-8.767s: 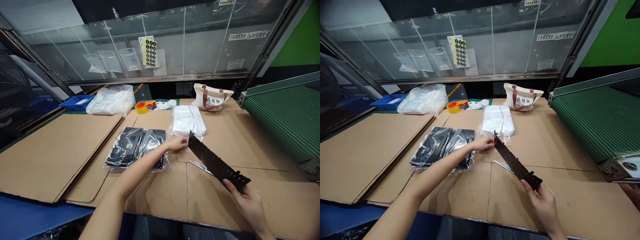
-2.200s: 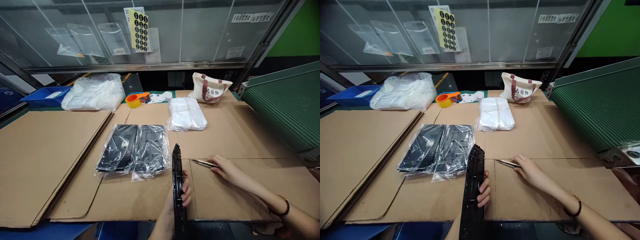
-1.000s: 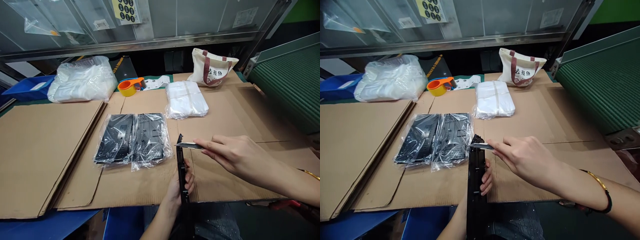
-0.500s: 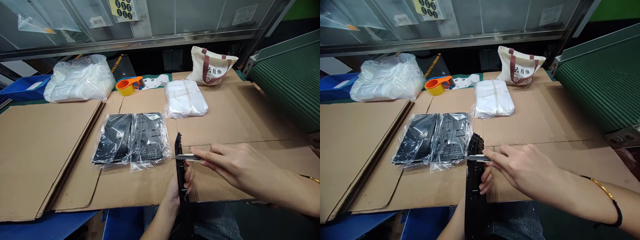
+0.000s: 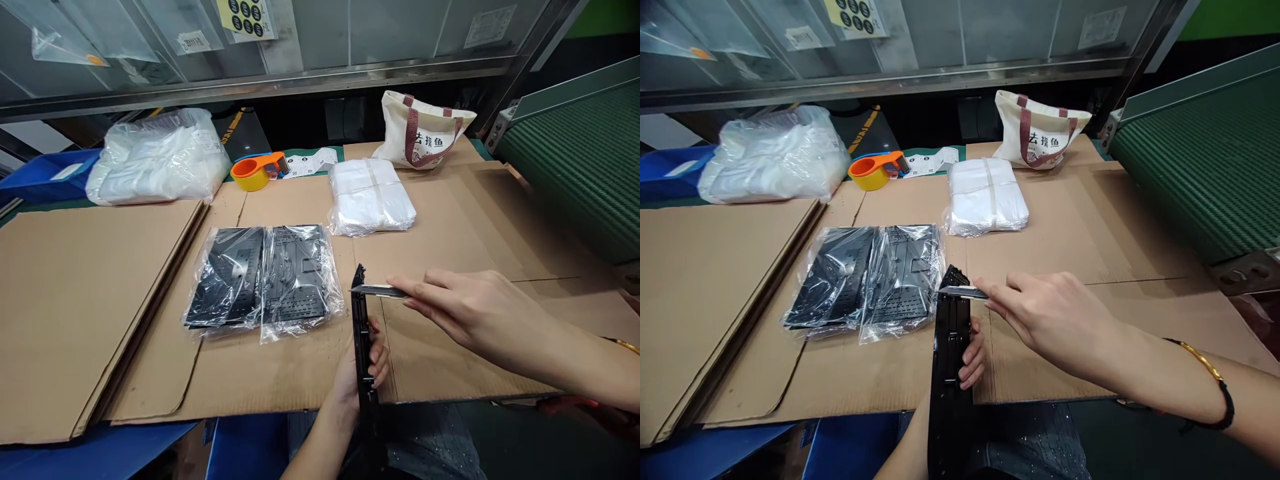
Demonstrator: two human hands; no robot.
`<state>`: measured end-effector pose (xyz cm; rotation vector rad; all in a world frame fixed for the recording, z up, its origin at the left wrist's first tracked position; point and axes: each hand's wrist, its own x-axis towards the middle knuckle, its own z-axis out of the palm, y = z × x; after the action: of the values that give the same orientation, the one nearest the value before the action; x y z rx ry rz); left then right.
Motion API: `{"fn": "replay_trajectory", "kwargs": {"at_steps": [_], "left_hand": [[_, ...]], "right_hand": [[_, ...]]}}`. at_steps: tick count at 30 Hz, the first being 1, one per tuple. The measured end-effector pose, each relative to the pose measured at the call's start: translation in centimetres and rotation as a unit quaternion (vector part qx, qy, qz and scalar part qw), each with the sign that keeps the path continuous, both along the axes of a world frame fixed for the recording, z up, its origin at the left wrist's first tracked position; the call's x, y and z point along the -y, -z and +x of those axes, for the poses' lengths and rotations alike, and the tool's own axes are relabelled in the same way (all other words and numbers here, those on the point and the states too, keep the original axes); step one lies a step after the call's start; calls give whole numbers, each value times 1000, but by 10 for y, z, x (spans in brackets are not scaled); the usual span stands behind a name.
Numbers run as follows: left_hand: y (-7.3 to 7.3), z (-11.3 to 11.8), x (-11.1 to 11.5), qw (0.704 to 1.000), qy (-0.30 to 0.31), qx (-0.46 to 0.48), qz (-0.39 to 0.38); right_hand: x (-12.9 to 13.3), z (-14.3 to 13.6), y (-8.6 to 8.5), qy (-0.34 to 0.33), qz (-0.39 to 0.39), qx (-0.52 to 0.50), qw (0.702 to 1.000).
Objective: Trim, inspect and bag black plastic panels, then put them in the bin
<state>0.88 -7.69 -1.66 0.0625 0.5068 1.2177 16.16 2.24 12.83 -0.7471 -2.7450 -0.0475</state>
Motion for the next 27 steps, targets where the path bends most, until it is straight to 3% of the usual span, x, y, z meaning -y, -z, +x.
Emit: {"fn": "replay_trajectory", "kwargs": {"at_steps": [14, 19, 23, 27], "left_hand": [[1, -2, 0, 1000, 6, 20, 17], [3, -1, 0, 999, 3, 16, 29], [7, 0, 1, 1000, -4, 16, 17], [6, 2, 1, 1000, -16, 5, -4]], "right_hand": [[2, 1, 1, -3, 6, -6, 1000], [3, 1, 1, -27, -47, -18, 998], [2, 2, 2, -2, -70, -26, 997], [6, 10, 1, -29, -190, -69, 979]]}}
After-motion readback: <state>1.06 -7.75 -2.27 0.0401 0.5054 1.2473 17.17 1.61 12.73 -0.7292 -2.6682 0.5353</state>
